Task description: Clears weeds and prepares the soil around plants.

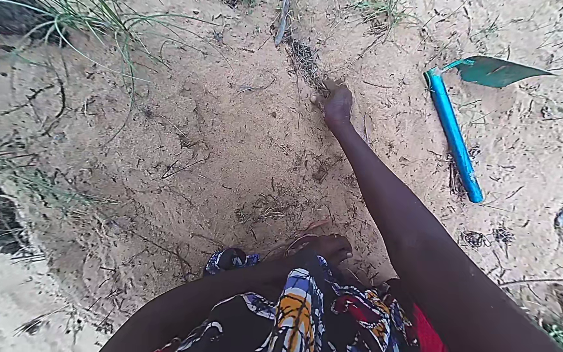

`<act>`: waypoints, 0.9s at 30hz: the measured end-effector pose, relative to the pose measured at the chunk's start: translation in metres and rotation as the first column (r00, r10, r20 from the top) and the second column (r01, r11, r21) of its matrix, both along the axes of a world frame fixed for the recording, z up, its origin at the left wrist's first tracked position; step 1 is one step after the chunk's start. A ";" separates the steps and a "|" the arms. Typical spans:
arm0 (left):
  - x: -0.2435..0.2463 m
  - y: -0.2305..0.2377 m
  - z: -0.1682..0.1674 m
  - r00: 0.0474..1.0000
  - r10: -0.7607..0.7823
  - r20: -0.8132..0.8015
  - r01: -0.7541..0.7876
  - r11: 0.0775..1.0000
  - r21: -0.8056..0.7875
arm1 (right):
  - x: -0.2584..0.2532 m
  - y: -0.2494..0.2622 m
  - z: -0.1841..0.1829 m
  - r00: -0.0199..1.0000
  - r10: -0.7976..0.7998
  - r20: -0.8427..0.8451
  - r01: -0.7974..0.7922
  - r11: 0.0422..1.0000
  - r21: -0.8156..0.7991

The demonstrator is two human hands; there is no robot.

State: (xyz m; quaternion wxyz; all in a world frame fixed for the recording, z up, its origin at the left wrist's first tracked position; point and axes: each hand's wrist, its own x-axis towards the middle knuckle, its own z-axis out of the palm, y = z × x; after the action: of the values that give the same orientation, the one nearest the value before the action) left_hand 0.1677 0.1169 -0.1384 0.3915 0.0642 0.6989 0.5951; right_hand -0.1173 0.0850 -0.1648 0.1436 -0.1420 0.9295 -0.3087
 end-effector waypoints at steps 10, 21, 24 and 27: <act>0.026 0.010 -0.033 0.919 0.316 -0.235 -0.286 0.946 0.156 | -0.017 0.004 -0.029 0.987 -0.072 0.141 0.115 0.939 -0.323; -0.004 -0.103 0.037 0.321 0.787 -0.527 -0.858 0.477 0.189 | 0.081 0.082 -0.010 0.984 -0.015 0.178 0.059 0.968 -0.244; 0.025 -0.135 0.057 0.153 0.772 -0.617 -0.932 0.320 0.169 | 0.092 0.138 0.005 0.970 -0.034 0.239 0.113 0.939 -0.324; 0.067 -0.172 0.076 -0.025 0.700 -0.713 -0.989 0.087 0.120 | 0.085 0.209 0.033 0.937 0.008 0.349 0.097 0.954 -0.282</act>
State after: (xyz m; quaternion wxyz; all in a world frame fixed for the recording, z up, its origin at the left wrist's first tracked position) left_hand 0.2347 -0.0547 -0.0624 -0.3333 -0.2972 0.7629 0.4676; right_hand -0.0321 0.2935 -0.1314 0.2751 -0.0840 0.8360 -0.4673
